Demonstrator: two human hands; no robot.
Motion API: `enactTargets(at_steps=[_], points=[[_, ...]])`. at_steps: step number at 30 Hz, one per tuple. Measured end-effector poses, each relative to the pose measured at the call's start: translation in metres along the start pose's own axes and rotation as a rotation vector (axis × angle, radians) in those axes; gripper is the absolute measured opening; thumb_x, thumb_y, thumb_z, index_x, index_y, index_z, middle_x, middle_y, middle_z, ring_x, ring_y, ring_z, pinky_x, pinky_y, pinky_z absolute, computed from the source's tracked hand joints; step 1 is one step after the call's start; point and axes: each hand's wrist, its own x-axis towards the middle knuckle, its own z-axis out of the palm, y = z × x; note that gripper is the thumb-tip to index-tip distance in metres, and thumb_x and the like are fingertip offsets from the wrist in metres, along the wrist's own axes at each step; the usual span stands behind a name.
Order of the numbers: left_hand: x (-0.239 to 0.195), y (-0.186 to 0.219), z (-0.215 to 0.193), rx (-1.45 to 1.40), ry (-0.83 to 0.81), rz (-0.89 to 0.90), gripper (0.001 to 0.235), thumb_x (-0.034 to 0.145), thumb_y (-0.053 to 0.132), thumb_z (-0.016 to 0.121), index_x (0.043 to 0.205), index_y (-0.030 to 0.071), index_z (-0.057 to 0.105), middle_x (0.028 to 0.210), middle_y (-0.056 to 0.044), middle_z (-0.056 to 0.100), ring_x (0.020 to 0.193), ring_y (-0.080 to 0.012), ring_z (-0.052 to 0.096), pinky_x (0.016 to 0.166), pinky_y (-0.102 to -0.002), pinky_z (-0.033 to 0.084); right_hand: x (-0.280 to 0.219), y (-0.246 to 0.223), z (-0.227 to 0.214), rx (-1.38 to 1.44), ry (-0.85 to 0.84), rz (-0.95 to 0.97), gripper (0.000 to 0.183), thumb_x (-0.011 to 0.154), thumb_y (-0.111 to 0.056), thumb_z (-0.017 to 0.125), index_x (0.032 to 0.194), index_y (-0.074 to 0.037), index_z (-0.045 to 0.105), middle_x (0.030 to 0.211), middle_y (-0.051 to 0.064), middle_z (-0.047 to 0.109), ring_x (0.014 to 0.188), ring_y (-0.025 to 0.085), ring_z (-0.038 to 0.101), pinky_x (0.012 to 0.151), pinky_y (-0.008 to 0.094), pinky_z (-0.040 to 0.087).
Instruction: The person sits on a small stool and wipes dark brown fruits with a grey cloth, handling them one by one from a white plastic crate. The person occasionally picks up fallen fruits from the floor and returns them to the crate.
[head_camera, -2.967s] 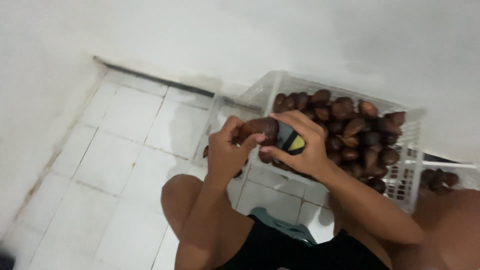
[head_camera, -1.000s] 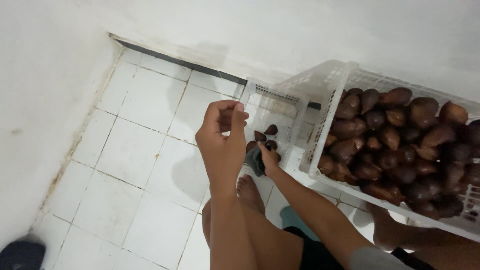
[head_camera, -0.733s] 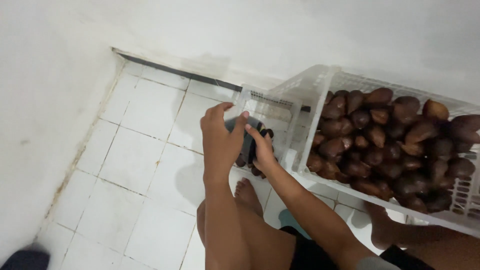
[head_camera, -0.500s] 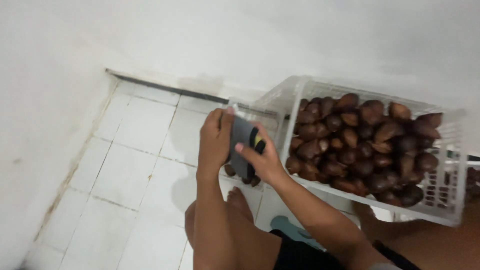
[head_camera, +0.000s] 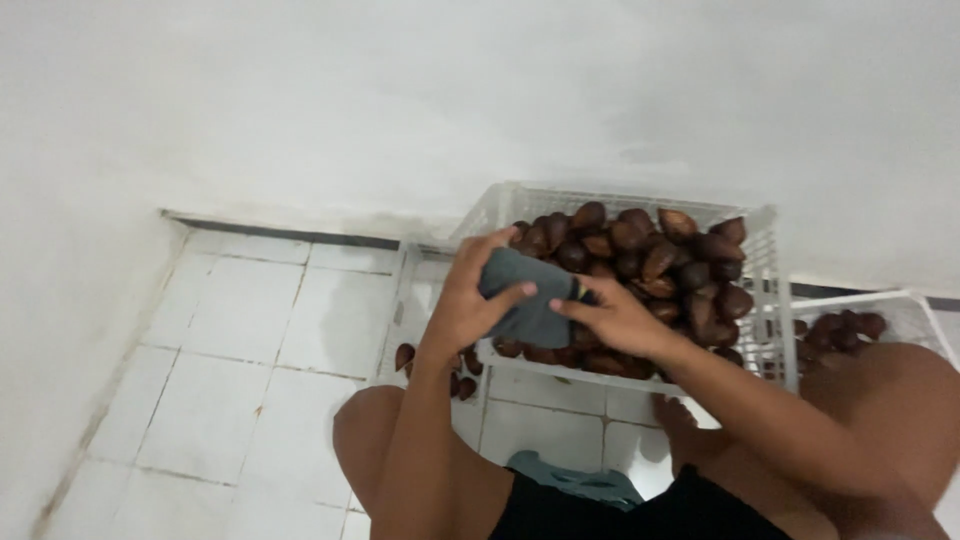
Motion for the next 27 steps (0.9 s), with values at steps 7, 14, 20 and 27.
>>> enactTargets(at_steps=[7,14,20,27], points=[[0.02,-0.003,0.05,-0.187,-0.323,-0.209,0.053,0.088,0.025,0.082,0.136,0.012,0.063,0.137,-0.016,0.062,0.131,-0.0387,0.053,0.109,-0.059,0.038,-0.034,-0.002,-0.085,0.144,0.074,0.286,0.03,0.098,-0.016,0.065,0.123,-0.005,0.077,0.119,0.012,0.077,0.108,0.027,0.07,0.103,0.047,0.051],[0.024,0.002,0.108,-0.259,-0.484,-0.223,0.045,0.083,0.022,0.085,0.122,0.009,0.068,0.121,-0.015,0.07,0.118,-0.0318,0.06,0.102,-0.054,0.045,-0.062,-0.016,-0.106,-0.501,-0.009,-0.411,0.118,0.063,-0.036,0.098,0.157,-0.004,0.035,0.157,0.025,0.04,0.144,0.046,0.036,0.118,0.06,0.028],[0.037,-0.004,0.125,-0.233,-0.519,-0.245,0.049,0.081,0.027,0.087,0.122,0.012,0.064,0.116,-0.015,0.068,0.115,-0.0305,0.06,0.097,-0.051,0.047,-0.063,0.051,-0.102,-0.207,-0.099,-0.142,0.077,0.083,0.0,0.077,0.153,-0.006,0.044,0.14,0.017,0.062,0.129,0.031,0.056,0.111,0.052,0.041],[0.05,-0.013,0.131,-0.079,-0.567,-0.242,0.037,0.087,0.029,0.083,0.105,0.002,0.064,0.098,-0.02,0.07,0.097,-0.0324,0.065,0.085,-0.047,0.053,-0.056,0.072,-0.119,0.101,-0.109,0.191,0.033,0.094,-0.005,0.069,0.125,-0.011,0.075,0.113,0.008,0.081,0.101,0.02,0.072,0.092,0.042,0.058]])
